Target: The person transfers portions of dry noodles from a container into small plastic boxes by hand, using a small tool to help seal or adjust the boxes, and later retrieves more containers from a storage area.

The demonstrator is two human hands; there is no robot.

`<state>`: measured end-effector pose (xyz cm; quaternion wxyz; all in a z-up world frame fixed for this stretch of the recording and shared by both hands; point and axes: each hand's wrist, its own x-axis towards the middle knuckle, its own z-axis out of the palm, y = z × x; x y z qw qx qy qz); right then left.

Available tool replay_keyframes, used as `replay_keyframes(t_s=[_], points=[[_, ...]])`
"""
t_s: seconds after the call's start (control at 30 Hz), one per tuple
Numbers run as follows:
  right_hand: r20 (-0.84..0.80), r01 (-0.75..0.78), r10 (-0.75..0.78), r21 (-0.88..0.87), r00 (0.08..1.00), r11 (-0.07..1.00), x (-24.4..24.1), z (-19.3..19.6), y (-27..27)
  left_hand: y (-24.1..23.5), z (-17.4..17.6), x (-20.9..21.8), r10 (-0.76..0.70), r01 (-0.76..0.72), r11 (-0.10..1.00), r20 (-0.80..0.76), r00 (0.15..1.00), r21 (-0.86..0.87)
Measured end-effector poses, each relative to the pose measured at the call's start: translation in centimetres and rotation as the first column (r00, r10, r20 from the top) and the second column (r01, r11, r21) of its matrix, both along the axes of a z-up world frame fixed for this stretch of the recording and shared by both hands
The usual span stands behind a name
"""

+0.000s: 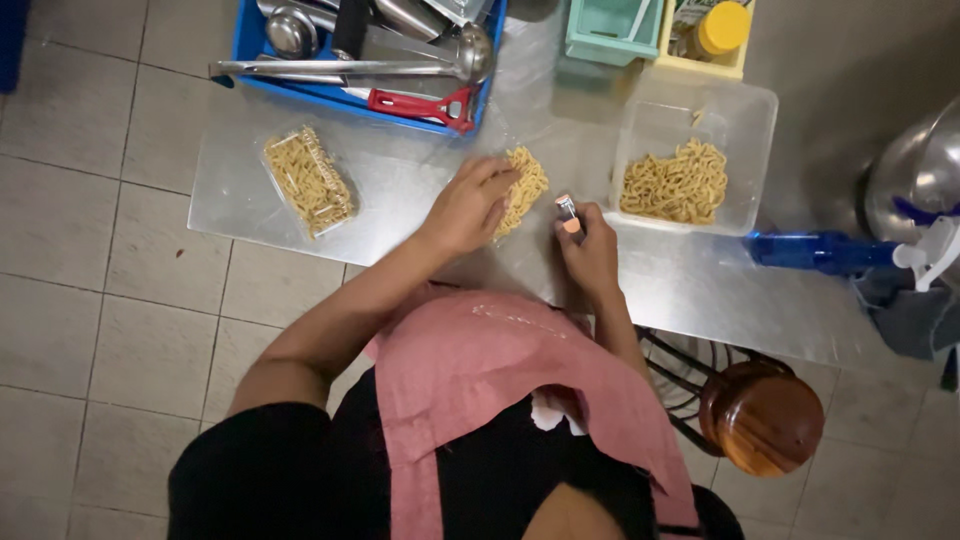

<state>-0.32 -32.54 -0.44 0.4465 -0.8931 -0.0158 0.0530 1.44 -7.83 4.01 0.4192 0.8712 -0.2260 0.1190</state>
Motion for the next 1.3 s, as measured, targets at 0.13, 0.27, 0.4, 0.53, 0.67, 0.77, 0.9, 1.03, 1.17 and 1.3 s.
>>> replay_keyframes(t_s=[0.13,0.27,0.4,0.53,0.67,0.77,0.9,1.03,1.17,1.3], points=[[-0.030,0.018,-0.018,0.010,0.999,1.000,0.1,-0.6,-0.5,-1.4,-2.2,1.8,0.076,-0.071,0.983,-0.022,0.997,0.169],[0.047,-0.034,0.035,-0.026,0.998,0.999,0.1,-1.5,-0.9,-1.7,-2.9,2.3,0.150,-0.134,0.948,-0.034,0.988,0.287],[0.062,-0.022,0.027,-0.076,0.998,0.997,0.8,-2.1,-1.0,-1.8,-2.4,2.1,0.164,-0.148,0.944,-0.031,0.986,0.295],[0.004,-0.003,0.003,-0.088,1.000,0.996,1.1,-1.7,-1.0,-2.0,-1.9,2.1,0.183,-0.124,0.943,-0.171,0.968,0.308],[-0.021,0.019,-0.020,-0.035,1.000,0.999,1.2,-1.3,-0.8,-1.7,-2.1,2.2,0.120,-0.020,0.946,-0.291,0.949,0.323],[-0.027,0.014,-0.016,-0.068,1.000,0.998,1.2,-0.9,-0.7,-1.7,-2.8,2.4,0.129,-0.005,0.924,-0.298,0.946,0.384],[-0.058,0.018,-0.020,-0.040,0.998,0.999,1.2,-0.4,-0.7,-1.5,-2.4,2.7,0.145,-0.046,0.900,-0.198,0.969,0.433],[-0.029,0.017,-0.018,-0.024,0.999,1.000,1.1,-0.4,-0.6,-0.2,-0.1,3.1,0.088,-0.040,0.980,-0.246,0.965,0.195],[-0.029,0.012,-0.013,-0.038,0.999,0.999,1.0,-0.6,-0.7,-0.2,0.8,3.4,0.012,0.033,0.991,-0.328,0.944,0.129],[0.003,-0.004,0.005,-0.045,1.000,0.999,0.9,-1.0,-0.9,-0.4,0.8,3.2,0.036,0.041,0.971,-0.315,0.948,0.235]])
